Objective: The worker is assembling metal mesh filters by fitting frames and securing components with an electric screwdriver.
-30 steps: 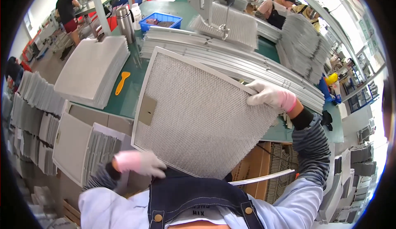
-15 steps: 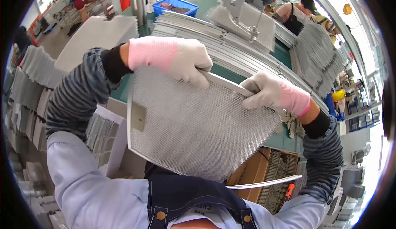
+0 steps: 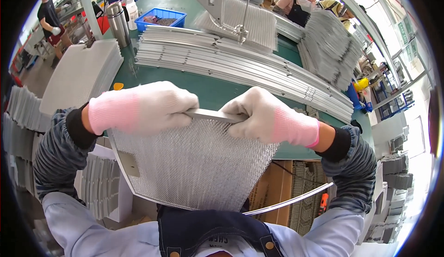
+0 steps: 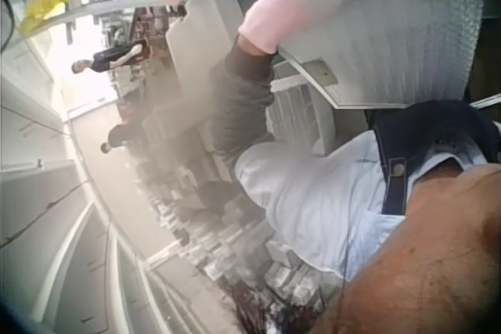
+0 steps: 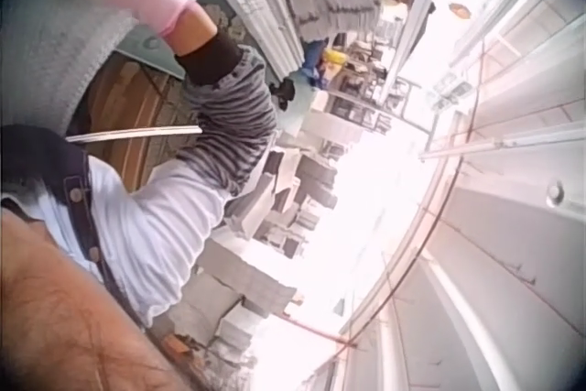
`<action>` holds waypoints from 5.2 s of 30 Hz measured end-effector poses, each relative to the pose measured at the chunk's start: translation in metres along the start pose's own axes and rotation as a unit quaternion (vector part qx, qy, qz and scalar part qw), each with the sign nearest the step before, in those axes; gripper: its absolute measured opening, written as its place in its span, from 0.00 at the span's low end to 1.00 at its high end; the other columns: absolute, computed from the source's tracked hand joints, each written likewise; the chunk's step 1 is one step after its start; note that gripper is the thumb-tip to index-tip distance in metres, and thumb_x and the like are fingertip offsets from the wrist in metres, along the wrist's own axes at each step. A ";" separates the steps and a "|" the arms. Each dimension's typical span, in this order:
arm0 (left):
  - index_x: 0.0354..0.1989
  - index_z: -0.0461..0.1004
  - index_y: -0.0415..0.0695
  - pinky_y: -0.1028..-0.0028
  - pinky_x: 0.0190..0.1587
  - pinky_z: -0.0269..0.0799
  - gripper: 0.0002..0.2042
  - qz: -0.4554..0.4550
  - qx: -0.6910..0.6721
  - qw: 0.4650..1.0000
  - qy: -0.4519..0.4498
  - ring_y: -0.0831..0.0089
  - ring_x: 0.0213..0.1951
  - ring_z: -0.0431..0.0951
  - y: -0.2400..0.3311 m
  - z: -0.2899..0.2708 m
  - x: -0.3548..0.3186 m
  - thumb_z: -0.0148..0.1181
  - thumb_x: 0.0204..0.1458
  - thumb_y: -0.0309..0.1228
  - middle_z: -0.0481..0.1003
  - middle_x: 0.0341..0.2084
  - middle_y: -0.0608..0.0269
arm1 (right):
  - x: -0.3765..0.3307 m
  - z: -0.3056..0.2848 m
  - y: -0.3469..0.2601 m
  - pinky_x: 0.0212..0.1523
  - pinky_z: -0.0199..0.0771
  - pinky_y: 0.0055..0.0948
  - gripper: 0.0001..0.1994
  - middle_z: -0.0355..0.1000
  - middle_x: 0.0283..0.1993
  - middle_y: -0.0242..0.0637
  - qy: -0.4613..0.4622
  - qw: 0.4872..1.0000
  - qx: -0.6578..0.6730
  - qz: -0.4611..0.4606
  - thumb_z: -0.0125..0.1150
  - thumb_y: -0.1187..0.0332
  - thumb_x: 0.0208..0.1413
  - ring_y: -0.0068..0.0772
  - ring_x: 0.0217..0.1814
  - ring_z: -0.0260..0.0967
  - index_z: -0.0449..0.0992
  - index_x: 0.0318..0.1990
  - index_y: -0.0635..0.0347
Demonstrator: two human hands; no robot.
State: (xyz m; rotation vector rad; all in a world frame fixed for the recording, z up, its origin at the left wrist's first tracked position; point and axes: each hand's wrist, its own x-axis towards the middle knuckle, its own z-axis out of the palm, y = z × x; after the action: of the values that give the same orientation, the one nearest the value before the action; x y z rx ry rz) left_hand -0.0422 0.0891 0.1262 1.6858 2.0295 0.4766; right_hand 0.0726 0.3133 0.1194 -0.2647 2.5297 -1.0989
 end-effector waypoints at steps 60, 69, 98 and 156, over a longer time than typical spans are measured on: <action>0.51 0.72 0.49 0.56 0.52 0.70 0.18 -0.461 0.182 0.776 0.389 0.49 0.50 0.73 -0.338 0.084 -0.008 0.53 0.54 0.42 0.70 0.53 0.48 | 0.041 0.064 0.243 0.50 0.68 0.23 0.24 0.73 0.47 0.37 0.099 0.943 0.314 0.037 0.60 0.68 0.53 0.23 0.48 0.67 0.68 0.57 0.71; 0.24 0.74 0.51 0.64 0.33 0.73 0.03 -0.173 0.532 0.780 0.279 0.67 0.33 0.76 -0.382 0.086 -0.015 0.55 0.47 0.30 0.72 0.25 0.66 | 0.050 0.047 0.250 0.41 0.72 0.19 0.23 0.74 0.44 0.36 0.070 0.945 0.307 0.086 0.59 0.73 0.53 0.20 0.39 0.70 0.69 0.58 0.71; 0.54 0.75 0.51 0.71 0.39 0.70 0.21 -0.245 0.104 0.862 0.431 0.65 0.33 0.72 -0.240 0.165 -0.086 0.59 0.49 0.21 0.69 0.32 0.59 | 0.038 0.068 0.222 0.38 0.70 0.25 0.17 0.71 0.31 0.42 0.155 0.987 -0.039 -0.001 0.59 0.78 0.52 0.34 0.33 0.71 0.75 0.51 0.62; 0.59 0.70 0.44 0.74 0.38 0.71 0.31 -0.093 -0.080 0.938 0.325 0.76 0.29 0.73 -0.049 0.024 -0.097 0.66 0.40 0.24 0.78 0.30 0.59 | -0.048 0.066 0.098 0.31 0.57 0.13 0.06 0.68 0.30 0.22 0.290 0.856 0.426 -0.047 0.52 0.72 0.57 0.09 0.28 0.57 0.74 0.36 0.65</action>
State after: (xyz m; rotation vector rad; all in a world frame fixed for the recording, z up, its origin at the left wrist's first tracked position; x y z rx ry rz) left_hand -0.0556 -0.0157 0.0915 1.3211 2.4771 1.2229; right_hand 0.1406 0.3504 0.0181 0.2282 2.1577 -2.4924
